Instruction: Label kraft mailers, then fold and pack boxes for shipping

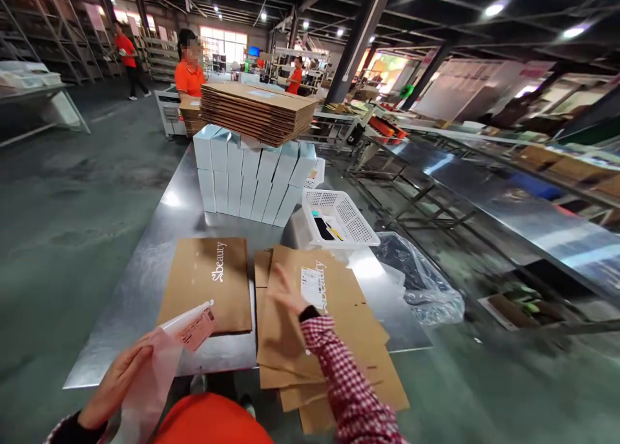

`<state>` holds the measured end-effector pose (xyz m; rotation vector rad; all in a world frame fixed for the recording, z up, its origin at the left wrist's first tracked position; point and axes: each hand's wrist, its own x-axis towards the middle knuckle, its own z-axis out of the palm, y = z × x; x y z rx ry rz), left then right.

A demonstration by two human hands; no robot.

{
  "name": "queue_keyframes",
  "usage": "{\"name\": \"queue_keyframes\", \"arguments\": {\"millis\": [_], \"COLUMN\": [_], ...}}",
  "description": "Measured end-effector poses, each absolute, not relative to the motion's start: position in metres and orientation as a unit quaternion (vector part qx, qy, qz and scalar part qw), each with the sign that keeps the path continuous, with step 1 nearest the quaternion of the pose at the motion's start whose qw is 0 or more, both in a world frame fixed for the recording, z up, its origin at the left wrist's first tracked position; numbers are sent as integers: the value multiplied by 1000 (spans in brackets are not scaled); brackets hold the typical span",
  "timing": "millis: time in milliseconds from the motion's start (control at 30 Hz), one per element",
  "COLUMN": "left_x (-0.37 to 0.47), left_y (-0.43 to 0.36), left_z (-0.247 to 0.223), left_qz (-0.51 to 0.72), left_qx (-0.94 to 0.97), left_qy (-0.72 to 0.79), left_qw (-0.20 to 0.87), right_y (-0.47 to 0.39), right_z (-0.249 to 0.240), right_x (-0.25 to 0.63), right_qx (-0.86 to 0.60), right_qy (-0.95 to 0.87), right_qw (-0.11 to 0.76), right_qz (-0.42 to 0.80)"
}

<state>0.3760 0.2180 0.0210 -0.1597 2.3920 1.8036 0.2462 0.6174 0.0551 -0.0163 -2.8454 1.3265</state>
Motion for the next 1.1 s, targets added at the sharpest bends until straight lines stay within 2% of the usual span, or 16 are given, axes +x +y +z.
{"name": "queue_keyframes", "arguments": {"millis": [33,100,167,200,267,367,467,633,700,867,1100], "left_x": [380,386,392,395,399,399,390,368,360,338,314], "left_y": [219,220,220,220,225,242,259,263,261,256,234], "left_z": [26,34,40,43,49,60,68,67,64,53,9], "left_qz": [596,588,571,554,514,484,508,550,565,567,529], "left_qx": [-50,-61,-94,-120,-155,-110,-73,-107,-98,-98,-117], "left_qy": [798,803,814,823,842,861,855,828,819,816,837], "left_qw": [71,71,52,25,-45,-116,-71,-8,27,53,79], "right_y": [581,518,476,464,452,446,440,435,434,419,399], "right_z": [49,42,42,43,45,45,39,34,37,30,-14], "right_x": [252,267,284,292,307,323,333,321,309,289,261], "right_qx": [65,241,263,244,196,182,189,152,169,128,14], "right_qy": [-883,-731,-607,-573,-555,-553,-563,-717,-749,-777,-748], "right_qw": [-51,-245,-354,-372,-363,-363,-350,-183,-144,-133,-152], "right_qz": [461,589,661,688,723,728,724,655,624,601,646]}}
